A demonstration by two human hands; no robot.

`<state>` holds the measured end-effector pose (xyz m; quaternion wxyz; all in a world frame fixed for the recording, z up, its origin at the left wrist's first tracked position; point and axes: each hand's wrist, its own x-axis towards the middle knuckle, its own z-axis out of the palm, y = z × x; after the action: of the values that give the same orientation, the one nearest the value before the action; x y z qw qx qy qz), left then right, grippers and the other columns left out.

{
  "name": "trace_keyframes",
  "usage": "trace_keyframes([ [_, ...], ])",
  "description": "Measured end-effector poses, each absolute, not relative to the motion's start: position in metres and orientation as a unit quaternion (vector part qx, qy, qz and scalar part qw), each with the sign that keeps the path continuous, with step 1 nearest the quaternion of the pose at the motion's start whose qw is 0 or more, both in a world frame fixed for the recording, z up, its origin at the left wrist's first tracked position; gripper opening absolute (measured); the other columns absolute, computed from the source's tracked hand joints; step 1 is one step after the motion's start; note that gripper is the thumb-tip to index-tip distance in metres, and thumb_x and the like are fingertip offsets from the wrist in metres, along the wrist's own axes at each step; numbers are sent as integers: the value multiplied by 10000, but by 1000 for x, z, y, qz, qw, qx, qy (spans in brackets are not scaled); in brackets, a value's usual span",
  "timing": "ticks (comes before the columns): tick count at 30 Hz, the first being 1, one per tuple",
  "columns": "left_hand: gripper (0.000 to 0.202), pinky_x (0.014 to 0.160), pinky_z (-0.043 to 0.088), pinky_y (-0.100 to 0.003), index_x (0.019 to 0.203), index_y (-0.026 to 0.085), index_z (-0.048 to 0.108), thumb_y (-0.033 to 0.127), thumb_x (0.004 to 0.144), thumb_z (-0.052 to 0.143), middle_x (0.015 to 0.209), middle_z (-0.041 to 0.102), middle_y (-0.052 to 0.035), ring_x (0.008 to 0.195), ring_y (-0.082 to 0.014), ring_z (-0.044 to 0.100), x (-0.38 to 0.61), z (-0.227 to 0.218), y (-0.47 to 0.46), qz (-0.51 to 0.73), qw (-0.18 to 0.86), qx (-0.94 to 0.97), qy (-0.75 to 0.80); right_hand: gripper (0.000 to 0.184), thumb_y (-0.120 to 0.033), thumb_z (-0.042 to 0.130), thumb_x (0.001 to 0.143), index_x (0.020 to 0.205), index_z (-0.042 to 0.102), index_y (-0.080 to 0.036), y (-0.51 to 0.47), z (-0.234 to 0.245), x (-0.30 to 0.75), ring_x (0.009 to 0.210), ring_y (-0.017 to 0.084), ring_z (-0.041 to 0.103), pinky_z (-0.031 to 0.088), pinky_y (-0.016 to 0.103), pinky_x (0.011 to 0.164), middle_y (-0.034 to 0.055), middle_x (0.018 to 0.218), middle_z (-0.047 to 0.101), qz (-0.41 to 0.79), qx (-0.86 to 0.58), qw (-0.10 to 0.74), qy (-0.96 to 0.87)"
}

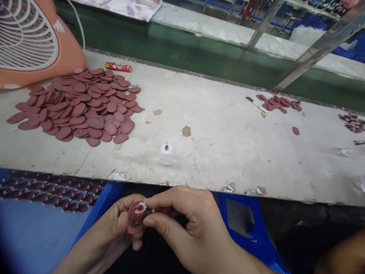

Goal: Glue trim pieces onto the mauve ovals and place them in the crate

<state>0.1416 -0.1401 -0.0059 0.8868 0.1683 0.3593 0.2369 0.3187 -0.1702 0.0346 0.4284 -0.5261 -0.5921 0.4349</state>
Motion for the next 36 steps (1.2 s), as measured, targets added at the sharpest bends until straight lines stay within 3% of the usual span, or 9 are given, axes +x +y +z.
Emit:
trace_keyframes([
  [14, 324, 506, 527, -158, 781, 144, 762, 406, 616, 856, 598, 621, 9, 545, -76, 546, 142, -6, -139, 243, 885, 135, 373, 142, -88, 701, 845, 962, 690, -167, -172, 35, 318, 758, 43, 685, 505, 70, 720, -40, 842, 732, 395, -527, 403, -636],
  [29, 265, 503, 486, -130, 789, 156, 763, 404, 703, 803, 622, 576, 10, 563, -67, 510, 142, -18, -141, 257, 877, 159, 374, 113, -111, 672, 857, 949, 682, -176, -170, 30, 316, 660, 64, 659, 512, 123, 633, -23, 794, 714, 406, -531, 404, -624],
  [36, 281, 488, 481, -124, 803, 160, 769, 407, 679, 819, 616, 575, 12, 549, -63, 506, 141, -17, -140, 255, 882, 150, 367, 96, -86, 668, 857, 924, 683, -152, -164, 35, 316, 683, 47, 660, 502, 89, 677, -22, 794, 713, 402, -523, 384, -646],
])
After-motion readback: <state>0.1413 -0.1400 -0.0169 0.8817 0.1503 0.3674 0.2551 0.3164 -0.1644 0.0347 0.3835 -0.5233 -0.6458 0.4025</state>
